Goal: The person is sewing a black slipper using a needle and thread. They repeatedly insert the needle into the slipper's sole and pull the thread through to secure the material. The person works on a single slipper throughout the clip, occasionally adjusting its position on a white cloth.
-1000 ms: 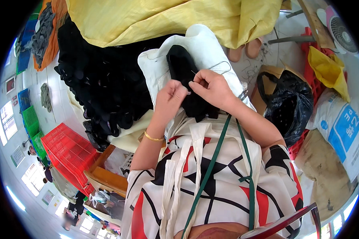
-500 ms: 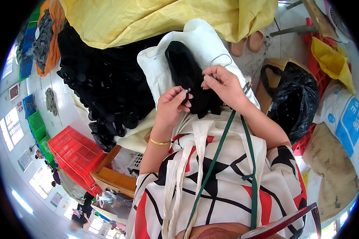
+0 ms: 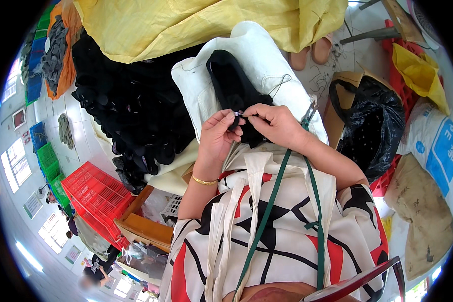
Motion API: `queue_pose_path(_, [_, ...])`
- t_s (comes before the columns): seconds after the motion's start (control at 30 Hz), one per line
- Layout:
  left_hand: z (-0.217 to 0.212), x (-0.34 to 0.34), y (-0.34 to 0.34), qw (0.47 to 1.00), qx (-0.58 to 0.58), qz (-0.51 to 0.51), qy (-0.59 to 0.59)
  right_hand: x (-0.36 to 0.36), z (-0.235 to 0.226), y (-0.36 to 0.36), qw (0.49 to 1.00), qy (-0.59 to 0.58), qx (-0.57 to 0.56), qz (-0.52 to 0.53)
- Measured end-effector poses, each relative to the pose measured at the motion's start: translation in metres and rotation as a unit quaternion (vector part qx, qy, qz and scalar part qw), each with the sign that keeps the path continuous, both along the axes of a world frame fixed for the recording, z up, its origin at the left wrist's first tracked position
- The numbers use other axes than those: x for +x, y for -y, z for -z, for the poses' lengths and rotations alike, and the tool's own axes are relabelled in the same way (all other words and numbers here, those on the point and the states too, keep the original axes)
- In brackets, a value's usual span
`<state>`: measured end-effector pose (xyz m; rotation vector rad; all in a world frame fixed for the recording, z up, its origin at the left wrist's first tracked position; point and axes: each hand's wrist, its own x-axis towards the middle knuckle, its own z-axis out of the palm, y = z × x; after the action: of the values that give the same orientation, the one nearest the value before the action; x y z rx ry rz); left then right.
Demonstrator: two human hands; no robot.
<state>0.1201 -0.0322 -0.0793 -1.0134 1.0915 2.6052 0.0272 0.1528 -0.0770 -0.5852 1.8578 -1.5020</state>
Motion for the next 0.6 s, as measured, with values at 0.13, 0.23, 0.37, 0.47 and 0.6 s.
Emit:
queue_pose_path(0.13, [0.0004, -0.0003, -0.0001, 1.000, 0.003, -0.002, 0.001, -0.0013, -0.0010, 0.0010, 1.000, 0.002, 0.010, -0.001])
queue_pose_path(0.23, [0.0000, -0.0007, 0.0000, 1.000, 0.006, -0.004, 0.003, -0.0022, -0.0020, 0.0021, 1.000, 0.002, 0.005, 0.009])
queue_pose_path(0.37, [0.0001, -0.0005, 0.0001, 1.000, 0.005, -0.003, 0.005, -0.0024, -0.0028, 0.0025, 1.000, 0.006, 0.011, 0.008])
queue_pose_path(0.47, [-0.0004, -0.0007, -0.0004, 1.000, 0.004, -0.005, 0.007, -0.0026, -0.0024, 0.0027, 1.000, 0.009, 0.012, 0.008])
queue_pose_path(0.6, [0.0001, -0.0010, 0.0000, 1.000, -0.002, -0.002, 0.010, -0.0021, 0.0000, 0.0030, 1.000, 0.002, 0.006, 0.012])
